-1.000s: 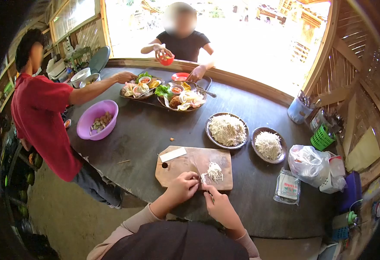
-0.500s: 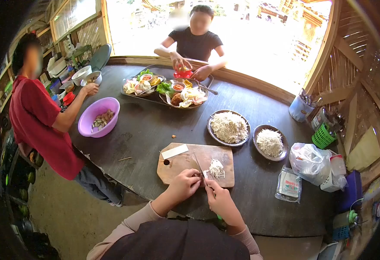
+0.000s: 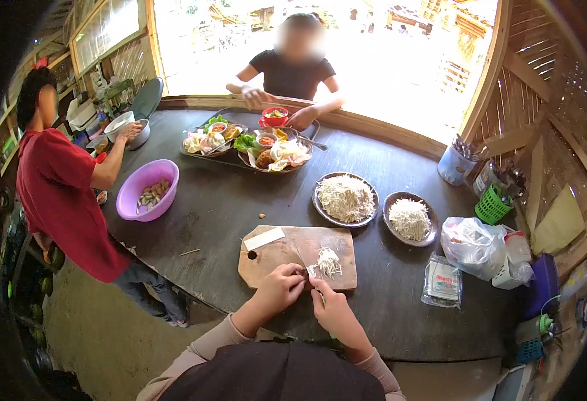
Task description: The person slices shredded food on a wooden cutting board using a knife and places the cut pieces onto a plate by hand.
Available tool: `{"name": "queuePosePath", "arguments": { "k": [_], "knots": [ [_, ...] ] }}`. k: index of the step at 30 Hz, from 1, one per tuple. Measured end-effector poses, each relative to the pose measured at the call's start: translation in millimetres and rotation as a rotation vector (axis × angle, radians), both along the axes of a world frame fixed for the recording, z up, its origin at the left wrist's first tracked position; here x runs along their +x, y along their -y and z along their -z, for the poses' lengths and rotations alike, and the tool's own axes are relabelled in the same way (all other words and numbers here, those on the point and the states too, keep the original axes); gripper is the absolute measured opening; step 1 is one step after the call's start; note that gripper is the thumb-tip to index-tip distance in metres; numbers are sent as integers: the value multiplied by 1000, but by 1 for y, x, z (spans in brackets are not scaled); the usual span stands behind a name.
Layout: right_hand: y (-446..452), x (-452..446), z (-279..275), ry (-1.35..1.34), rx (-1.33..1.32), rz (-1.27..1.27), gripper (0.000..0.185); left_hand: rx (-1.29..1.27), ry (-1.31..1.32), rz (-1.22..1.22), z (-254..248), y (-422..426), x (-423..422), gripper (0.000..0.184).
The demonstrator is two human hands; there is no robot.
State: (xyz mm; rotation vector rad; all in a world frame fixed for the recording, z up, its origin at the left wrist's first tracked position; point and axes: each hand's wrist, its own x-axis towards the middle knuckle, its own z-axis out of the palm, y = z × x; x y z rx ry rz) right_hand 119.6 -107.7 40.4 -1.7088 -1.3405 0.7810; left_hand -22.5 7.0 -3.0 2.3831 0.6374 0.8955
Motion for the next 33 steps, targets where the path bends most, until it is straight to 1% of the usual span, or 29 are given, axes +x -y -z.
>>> {"name": "queuePosePath", "arguments": {
  "k": [2, 4, 5, 7, 8, 10, 11, 13, 14, 16, 19, 20, 22, 23, 25, 26, 28, 29, 31, 33],
  "knots": [
    [1, 0, -8, 10, -7, 2, 26, 48, 64, -27, 2, 0, 1, 11],
    [2, -1, -23, -44, -186, 12, 26, 40, 41, -22, 1, 0, 0, 11],
    [0, -1, -17, -43, -182, 7, 26, 26, 16, -17, 1, 0, -1, 12],
    [0, 0, 8, -71, 0, 7, 27, 31, 25, -21, 2, -1, -1, 12],
    [-3, 1, 13, -71, -4, 8, 27, 34, 37, -22, 3, 0, -1, 12],
    [-7, 1, 14, 25, 121, -20, 27, 34, 45, -23, 3, 0, 0, 12],
    [-4, 1, 9, 24, 120, -19, 27, 41, 51, -26, 3, 0, 0, 12],
    [1, 0, -9, -29, -66, -16, 27, 34, 32, -19, 2, 0, -1, 12],
    [-1, 0, -5, -28, -63, -21, 27, 20, 13, -11, 2, -1, -2, 11],
    [1, -2, 8, -42, 27, 7, 28, 25, 23, -20, 1, -1, -3, 11],
    [-2, 1, 10, -17, 51, -8, 29, 35, 52, -25, 3, 0, -1, 12],
    [-1, 1, 6, -16, 52, -8, 29, 43, 67, -28, 3, 0, -1, 12],
    [1, 3, -6, -111, -120, -6, 29, 39, 53, -26, 5, 0, -1, 12],
    [0, 2, -2, -109, -117, -12, 29, 27, 34, -21, 5, 0, -1, 12],
    [1, -4, 7, -15, -16, 2, 29, 28, 32, -25, 2, 0, -3, 11],
    [1, -3, 7, -16, -17, 6, 29, 28, 30, -23, 1, 1, -2, 11],
    [0, -2, -7, -127, -153, 17, 31, 35, 59, -31, 6, 1, -1, 12],
    [1, 1, -5, -130, -152, 20, 31, 47, 85, -42, 7, 1, -1, 14],
    [1, 14, -2, -298, -183, -20, 35, 36, 84, -44, 5, 3, -1, 15],
    [5, 19, -5, -315, -148, 2, 37, 19, 87, -49, 2, 4, -1, 16]
  ]
}}
